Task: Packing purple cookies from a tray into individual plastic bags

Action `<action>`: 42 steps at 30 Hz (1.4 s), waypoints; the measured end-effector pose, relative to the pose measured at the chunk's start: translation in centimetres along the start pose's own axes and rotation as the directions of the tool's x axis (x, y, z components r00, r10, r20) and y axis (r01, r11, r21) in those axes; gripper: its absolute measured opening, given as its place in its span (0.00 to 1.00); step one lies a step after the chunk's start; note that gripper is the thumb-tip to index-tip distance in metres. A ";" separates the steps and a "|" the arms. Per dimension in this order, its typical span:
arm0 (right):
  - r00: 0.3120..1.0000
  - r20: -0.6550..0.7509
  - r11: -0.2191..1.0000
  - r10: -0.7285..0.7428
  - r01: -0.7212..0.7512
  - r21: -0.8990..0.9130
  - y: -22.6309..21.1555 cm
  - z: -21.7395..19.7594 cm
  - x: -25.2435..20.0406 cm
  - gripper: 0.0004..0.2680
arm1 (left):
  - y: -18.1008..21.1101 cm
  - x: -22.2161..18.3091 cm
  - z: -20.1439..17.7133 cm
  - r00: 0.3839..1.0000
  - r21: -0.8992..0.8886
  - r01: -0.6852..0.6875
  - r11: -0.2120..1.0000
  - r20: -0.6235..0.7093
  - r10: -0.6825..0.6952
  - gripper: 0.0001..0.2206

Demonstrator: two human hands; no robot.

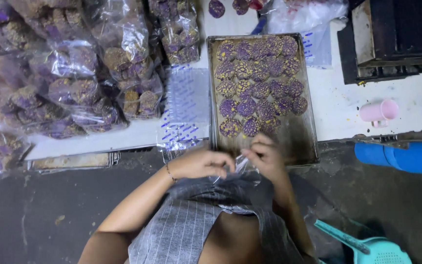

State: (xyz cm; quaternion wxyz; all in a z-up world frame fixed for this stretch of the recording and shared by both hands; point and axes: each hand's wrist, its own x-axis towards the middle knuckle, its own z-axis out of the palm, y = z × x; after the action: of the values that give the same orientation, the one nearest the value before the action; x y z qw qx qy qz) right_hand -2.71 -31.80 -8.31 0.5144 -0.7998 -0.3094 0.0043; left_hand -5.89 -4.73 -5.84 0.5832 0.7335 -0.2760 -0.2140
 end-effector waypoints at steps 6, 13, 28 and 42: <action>0.999 -0.014 0.990 0.043 -0.045 -0.133 -3.9 1.1 -0.6 0.15 | -0.8 -1.0 -4.3 0.996 0.377 0.000 0.926 0.085 -0.035 0.14; 0.986 0.023 0.925 0.166 -0.147 -0.349 -3.6 -0.8 2.3 0.06 | -4.6 -0.8 -1.8 0.925 0.535 0.304 0.788 -0.363 -0.111 0.09; 0.926 -0.363 0.805 0.101 -0.291 -0.516 12.3 -10.2 0.6 0.18 | 4.8 -5.2 4.5 0.758 0.100 0.439 0.893 -0.575 -0.308 0.12; 0.981 -0.157 0.889 -0.111 0.028 -0.456 14.8 -14.1 7.7 0.25 | 4.6 -9.0 11.6 0.588 -0.051 0.521 0.852 -0.703 -0.401 0.11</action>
State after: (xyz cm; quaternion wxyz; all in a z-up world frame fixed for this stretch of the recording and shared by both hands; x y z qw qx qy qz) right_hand 15.37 -43.63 -11.44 0.3399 -0.8828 -0.2832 -0.1579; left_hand -20.83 -8.17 -4.11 0.5058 0.8490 0.1457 -0.0459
